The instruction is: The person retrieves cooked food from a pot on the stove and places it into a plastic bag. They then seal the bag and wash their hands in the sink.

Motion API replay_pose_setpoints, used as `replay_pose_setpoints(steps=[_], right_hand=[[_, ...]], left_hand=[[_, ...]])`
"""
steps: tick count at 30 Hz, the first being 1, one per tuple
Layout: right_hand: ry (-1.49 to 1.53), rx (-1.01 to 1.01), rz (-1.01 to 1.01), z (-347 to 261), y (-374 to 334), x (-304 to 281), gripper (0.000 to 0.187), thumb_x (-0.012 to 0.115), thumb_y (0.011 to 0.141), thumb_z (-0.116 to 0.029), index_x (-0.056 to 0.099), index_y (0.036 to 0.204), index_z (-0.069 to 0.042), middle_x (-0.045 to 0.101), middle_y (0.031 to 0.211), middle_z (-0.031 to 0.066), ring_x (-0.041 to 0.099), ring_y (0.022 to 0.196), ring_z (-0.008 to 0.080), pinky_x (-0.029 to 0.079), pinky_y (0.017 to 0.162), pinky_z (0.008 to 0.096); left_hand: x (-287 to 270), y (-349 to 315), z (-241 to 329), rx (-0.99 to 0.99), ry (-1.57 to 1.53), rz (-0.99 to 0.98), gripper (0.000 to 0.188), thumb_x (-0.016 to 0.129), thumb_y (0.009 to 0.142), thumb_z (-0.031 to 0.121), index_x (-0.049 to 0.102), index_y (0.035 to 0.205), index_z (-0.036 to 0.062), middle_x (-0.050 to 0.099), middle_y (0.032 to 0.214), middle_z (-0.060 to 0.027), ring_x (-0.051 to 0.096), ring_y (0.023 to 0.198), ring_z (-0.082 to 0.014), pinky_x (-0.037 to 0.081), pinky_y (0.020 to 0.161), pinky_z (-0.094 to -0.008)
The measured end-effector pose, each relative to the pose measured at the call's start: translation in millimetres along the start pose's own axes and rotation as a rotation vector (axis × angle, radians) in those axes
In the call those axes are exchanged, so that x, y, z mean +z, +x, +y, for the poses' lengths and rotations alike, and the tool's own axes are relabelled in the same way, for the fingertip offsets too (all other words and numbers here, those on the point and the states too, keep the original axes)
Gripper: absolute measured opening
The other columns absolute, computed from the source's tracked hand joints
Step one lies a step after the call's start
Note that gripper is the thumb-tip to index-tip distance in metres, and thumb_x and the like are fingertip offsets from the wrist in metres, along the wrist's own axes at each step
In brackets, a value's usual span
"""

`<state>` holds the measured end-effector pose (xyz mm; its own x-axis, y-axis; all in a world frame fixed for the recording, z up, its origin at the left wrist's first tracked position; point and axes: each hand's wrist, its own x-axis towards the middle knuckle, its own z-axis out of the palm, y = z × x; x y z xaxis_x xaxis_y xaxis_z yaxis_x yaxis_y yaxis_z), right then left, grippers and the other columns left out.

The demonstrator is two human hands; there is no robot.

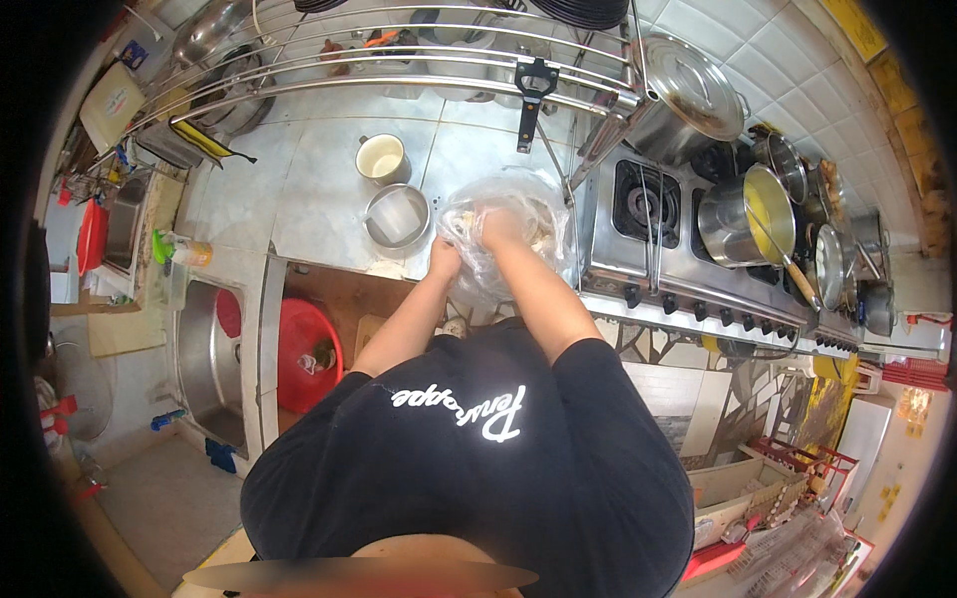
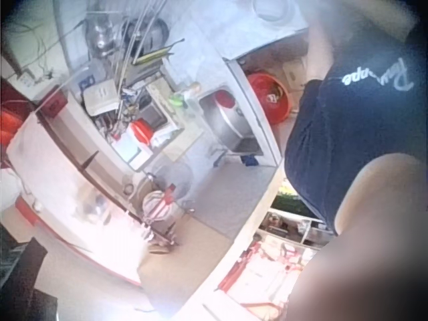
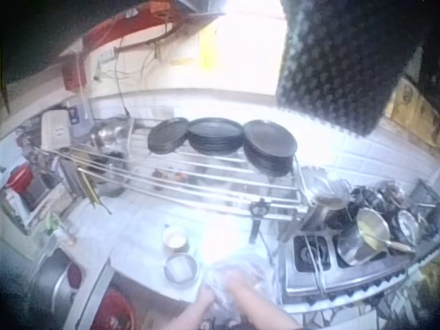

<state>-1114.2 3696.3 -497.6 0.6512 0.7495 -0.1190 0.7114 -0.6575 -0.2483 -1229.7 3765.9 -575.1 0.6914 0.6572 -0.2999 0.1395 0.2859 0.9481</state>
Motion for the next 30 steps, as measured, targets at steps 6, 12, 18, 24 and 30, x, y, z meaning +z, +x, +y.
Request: replay_pose_setpoints(steps=[6, 12, 18, 24, 30], right_hand=[[0.098, 0.078, -0.159, 11.0, -0.2, -25.3, 0.047, 0.061, 0.073, -0.033, 0.059, 0.114, -0.009, 0.06, 0.114, 0.0195, 0.057, 0.107, 0.0327, 0.045, 0.091, 0.0404], [0.306, -0.086, -0.135, 35.7, -11.9, -40.2, 0.051, 0.067, 0.069, -0.032, 0.06, 0.115, -0.01, 0.057, 0.121, 0.0166, 0.052, 0.113, 0.0327, 0.041, 0.097, 0.0388], [0.335, -0.019, -0.209, 60.3, -4.8, -20.5, 0.05, 0.064, 0.073, -0.022, 0.055, 0.121, -0.01, 0.05, 0.131, 0.0156, 0.049, 0.117, 0.0318, 0.04, 0.099, 0.0374], [0.506, 0.074, -0.21, 89.2, 4.8, 12.7, 0.051, 0.061, 0.076, -0.016, 0.05, 0.126, -0.014, 0.052, 0.126, 0.0125, 0.049, 0.116, 0.0296, 0.047, 0.086, 0.0399], [1.192, 0.357, -0.157, 82.8, 0.2, 16.2, 0.041, 0.065, 0.073, -0.015, 0.056, 0.113, -0.008, 0.056, 0.118, 0.0137, 0.053, 0.106, 0.0284, 0.045, 0.088, 0.0353]], left_hand=[[6.6, -12.7, 12.0, -0.032, -0.158, 0.027, 0.039, 0.067, 0.076, 0.006, 0.056, 0.114, 0.0021, 0.063, 0.105, -0.0085, 0.059, 0.097, -0.0199, 0.046, 0.084, -0.0321], [2.8, -20.5, 1.4, 0.02, -0.132, 0.052, 0.04, 0.063, 0.079, 0.0, 0.052, 0.117, 0.004, 0.061, 0.109, -0.0072, 0.058, 0.098, -0.0191, 0.046, 0.084, -0.0316], [-2.9, -21.9, -8.0, -0.041, -0.069, 0.089, 0.04, 0.064, 0.077, -0.002, 0.053, 0.115, 0.0037, 0.062, 0.106, -0.0063, 0.058, 0.095, -0.0179, 0.047, 0.082, -0.0313], [-5.5, -16.4, -15.8, -0.018, -0.093, 0.085, 0.039, 0.066, 0.076, 0.0, 0.054, 0.113, 0.0033, 0.062, 0.103, -0.0059, 0.059, 0.091, -0.0176, 0.049, 0.079, -0.0318], [-18.6, -24.5, -7.4, -0.063, -0.003, -0.057, 0.048, 0.072, 0.072, 0.01, 0.053, 0.115, 0.0017, 0.062, 0.106, -0.0093, 0.057, 0.098, -0.02, 0.045, 0.087, -0.0319]])
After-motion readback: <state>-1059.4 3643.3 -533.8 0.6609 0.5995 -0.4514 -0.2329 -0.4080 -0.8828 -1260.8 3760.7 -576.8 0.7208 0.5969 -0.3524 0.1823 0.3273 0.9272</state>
